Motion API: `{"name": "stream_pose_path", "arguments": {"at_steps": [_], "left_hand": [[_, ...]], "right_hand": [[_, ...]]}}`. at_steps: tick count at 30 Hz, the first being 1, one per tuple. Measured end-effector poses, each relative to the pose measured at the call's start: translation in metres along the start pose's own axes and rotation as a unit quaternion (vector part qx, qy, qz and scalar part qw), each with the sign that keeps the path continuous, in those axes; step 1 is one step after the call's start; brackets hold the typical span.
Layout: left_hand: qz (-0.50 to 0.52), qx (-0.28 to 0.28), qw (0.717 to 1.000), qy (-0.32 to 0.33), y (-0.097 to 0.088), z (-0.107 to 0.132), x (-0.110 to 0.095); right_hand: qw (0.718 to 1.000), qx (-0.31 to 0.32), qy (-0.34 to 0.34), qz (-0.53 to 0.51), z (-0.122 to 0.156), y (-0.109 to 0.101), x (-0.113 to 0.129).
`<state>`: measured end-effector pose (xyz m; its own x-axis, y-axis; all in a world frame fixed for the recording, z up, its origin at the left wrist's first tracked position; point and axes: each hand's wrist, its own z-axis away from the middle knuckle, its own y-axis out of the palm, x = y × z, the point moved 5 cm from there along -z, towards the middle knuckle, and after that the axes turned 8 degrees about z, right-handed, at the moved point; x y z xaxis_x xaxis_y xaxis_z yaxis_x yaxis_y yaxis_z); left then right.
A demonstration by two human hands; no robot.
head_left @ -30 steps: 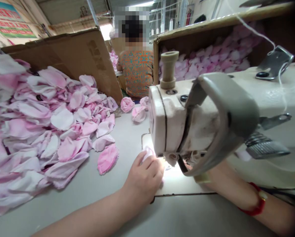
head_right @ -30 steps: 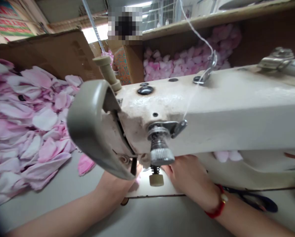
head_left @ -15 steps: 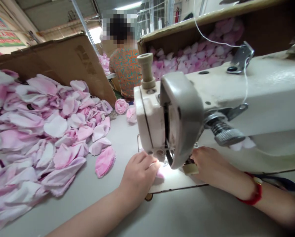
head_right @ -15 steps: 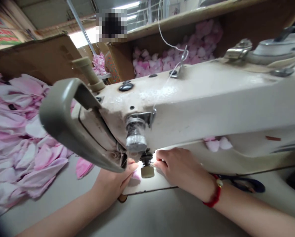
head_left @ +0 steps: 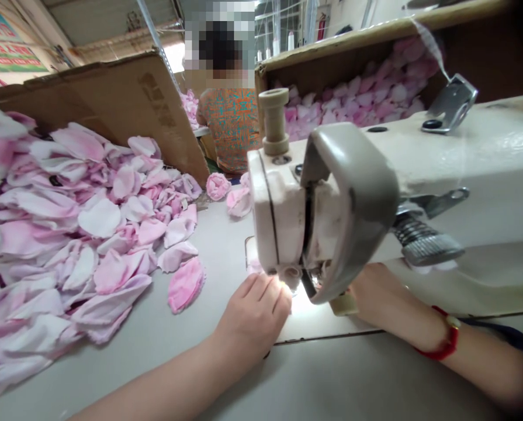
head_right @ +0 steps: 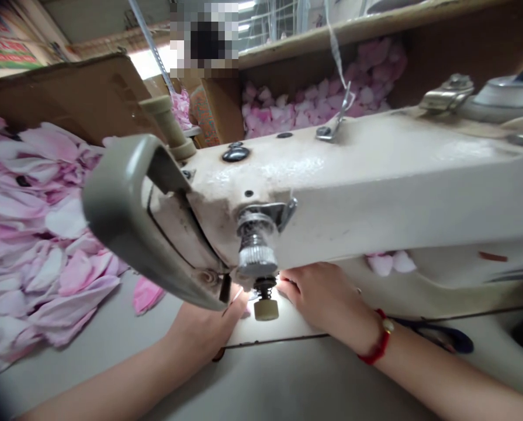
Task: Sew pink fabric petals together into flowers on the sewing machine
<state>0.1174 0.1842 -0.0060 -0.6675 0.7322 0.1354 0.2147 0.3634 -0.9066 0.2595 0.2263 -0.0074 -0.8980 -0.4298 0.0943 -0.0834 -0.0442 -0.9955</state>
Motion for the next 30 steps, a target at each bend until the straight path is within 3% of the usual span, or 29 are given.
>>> {"name": "stream_pose_path", "arguments": {"at_steps": [3, 8, 12, 16, 19, 23, 26, 30], "left_hand": [[-0.005, 0.011, 1.000, -0.008, 0.000, 0.000, 0.001], [0.023, -0.030, 0.999, -0.001, -0.008, 0.002, 0.012], [0.071, -0.087, 0.994, 0.002, -0.018, 0.002, 0.026], [0.115, -0.060, 0.991, 0.039, -0.025, -0.003, 0.020], [0.133, -0.037, 0.990, 0.026, -0.025, -0.003, 0.017], [0.140, -0.048, 0.988, -0.030, -0.019, -0.001, 0.031], [0.140, -0.070, 0.987, -0.025, -0.018, -0.001, 0.037], [0.140, -0.072, 0.987, 0.022, -0.026, -0.001, 0.027]], "right_hand": [[0.999, -0.009, 0.008, 0.035, -0.001, -0.002, -0.002], [0.999, -0.017, -0.027, -0.003, 0.003, -0.002, -0.002], [0.996, -0.020, -0.084, -0.036, 0.012, 0.001, 0.022], [0.989, 0.008, -0.144, -0.043, 0.025, 0.000, 0.043], [0.992, 0.002, -0.114, -0.061, 0.025, -0.004, 0.031], [0.997, -0.046, -0.057, -0.035, 0.015, -0.005, 0.012], [0.995, -0.059, -0.078, -0.013, 0.015, -0.001, 0.028], [0.987, -0.008, -0.152, -0.042, 0.029, 0.003, 0.058]]}}
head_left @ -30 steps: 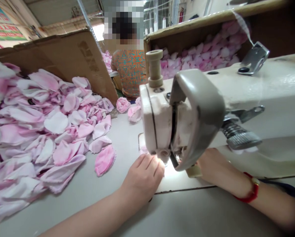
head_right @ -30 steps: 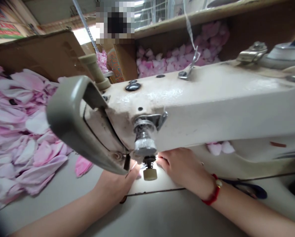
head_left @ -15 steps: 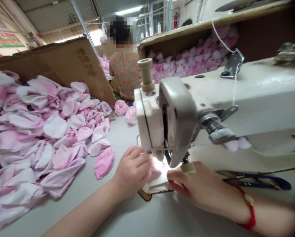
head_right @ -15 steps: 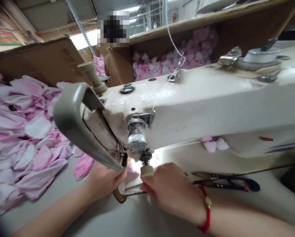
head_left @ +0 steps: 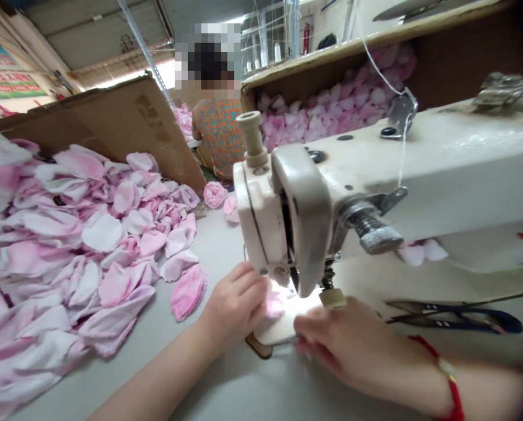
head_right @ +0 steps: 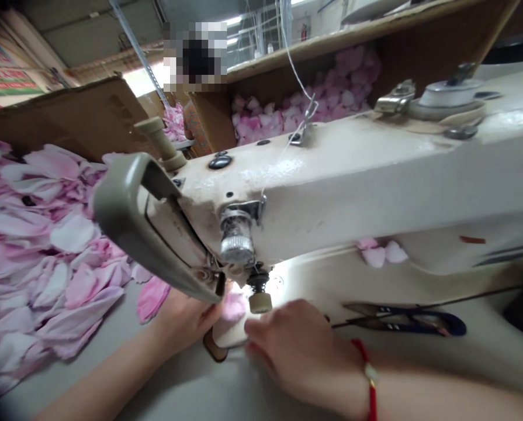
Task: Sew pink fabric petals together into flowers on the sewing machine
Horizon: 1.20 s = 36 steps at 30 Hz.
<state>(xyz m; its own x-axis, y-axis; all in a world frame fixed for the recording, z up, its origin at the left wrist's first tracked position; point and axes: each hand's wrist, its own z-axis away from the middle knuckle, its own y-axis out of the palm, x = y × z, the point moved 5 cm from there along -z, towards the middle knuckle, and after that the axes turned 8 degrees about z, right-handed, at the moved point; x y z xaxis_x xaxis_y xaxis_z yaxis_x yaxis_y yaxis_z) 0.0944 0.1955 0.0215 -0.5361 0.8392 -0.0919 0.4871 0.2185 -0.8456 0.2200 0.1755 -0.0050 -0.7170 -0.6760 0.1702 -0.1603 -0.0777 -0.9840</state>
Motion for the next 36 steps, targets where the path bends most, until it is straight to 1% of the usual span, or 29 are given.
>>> {"name": "stream_pose_path", "arguments": {"at_steps": [2, 3, 5, 7, 9, 11, 13, 14, 16, 18, 20, 24, 28, 30, 33, 36], "left_hand": [[0.011, 0.031, 0.999, 0.025, 0.000, -0.001, -0.009], [0.016, 0.041, 0.999, 0.027, 0.000, -0.001, -0.011], [0.017, 0.042, 0.999, 0.009, 0.000, -0.001, -0.009], [0.014, 0.031, 0.999, -0.022, 0.001, -0.001, -0.002], [0.021, 0.041, 0.998, -0.048, 0.004, 0.000, 0.005], [0.027, 0.060, 0.996, -0.052, 0.008, 0.001, 0.006], [0.023, 0.074, 0.996, -0.035, 0.010, 0.002, 0.002], [0.019, 0.079, 0.996, -0.027, 0.012, 0.003, -0.001], [0.011, 0.085, 0.996, -0.024, 0.015, 0.004, -0.005], [-0.002, 0.086, 0.996, -0.031, 0.017, 0.004, -0.008], [-0.023, 0.081, 0.996, -0.038, 0.019, 0.004, -0.010], [-0.062, 0.060, 0.995, -0.042, 0.020, 0.005, -0.011], [-0.091, 0.047, 0.993, -0.066, 0.014, 0.006, -0.006], [-0.090, 0.049, 0.992, -0.073, 0.012, 0.005, -0.006], [-0.069, 0.064, 0.993, -0.064, 0.012, 0.004, -0.011], [-0.068, 0.080, 0.991, -0.086, 0.015, 0.004, -0.013]], "right_hand": [[0.999, 0.020, -0.033, -0.028, 0.004, 0.000, 0.004], [0.999, 0.016, -0.031, -0.032, 0.005, -0.002, 0.001], [1.000, -0.021, 0.013, -0.011, 0.005, -0.006, -0.013], [0.996, -0.061, 0.063, 0.028, 0.002, -0.009, -0.024], [0.994, -0.071, 0.063, 0.053, -0.001, -0.008, -0.023], [0.997, -0.052, 0.035, 0.054, -0.002, -0.006, -0.016], [1.000, -0.008, 0.017, 0.023, 0.000, -0.004, -0.014], [1.000, 0.012, 0.020, 0.000, 0.001, -0.004, -0.016], [0.997, 0.030, 0.056, -0.033, 0.003, -0.006, -0.029], [0.992, 0.029, 0.119, -0.028, 0.001, -0.008, -0.048], [0.987, 0.029, 0.160, -0.013, -0.002, -0.009, -0.060], [0.987, 0.018, 0.156, -0.029, -0.009, -0.010, -0.060], [0.983, 0.018, 0.181, -0.031, -0.006, -0.013, -0.059], [0.982, 0.025, 0.183, -0.029, -0.004, -0.014, -0.059], [0.983, 0.039, 0.178, -0.024, -0.004, -0.013, -0.060], [0.984, 0.043, 0.175, -0.010, -0.004, -0.010, -0.061]]}}
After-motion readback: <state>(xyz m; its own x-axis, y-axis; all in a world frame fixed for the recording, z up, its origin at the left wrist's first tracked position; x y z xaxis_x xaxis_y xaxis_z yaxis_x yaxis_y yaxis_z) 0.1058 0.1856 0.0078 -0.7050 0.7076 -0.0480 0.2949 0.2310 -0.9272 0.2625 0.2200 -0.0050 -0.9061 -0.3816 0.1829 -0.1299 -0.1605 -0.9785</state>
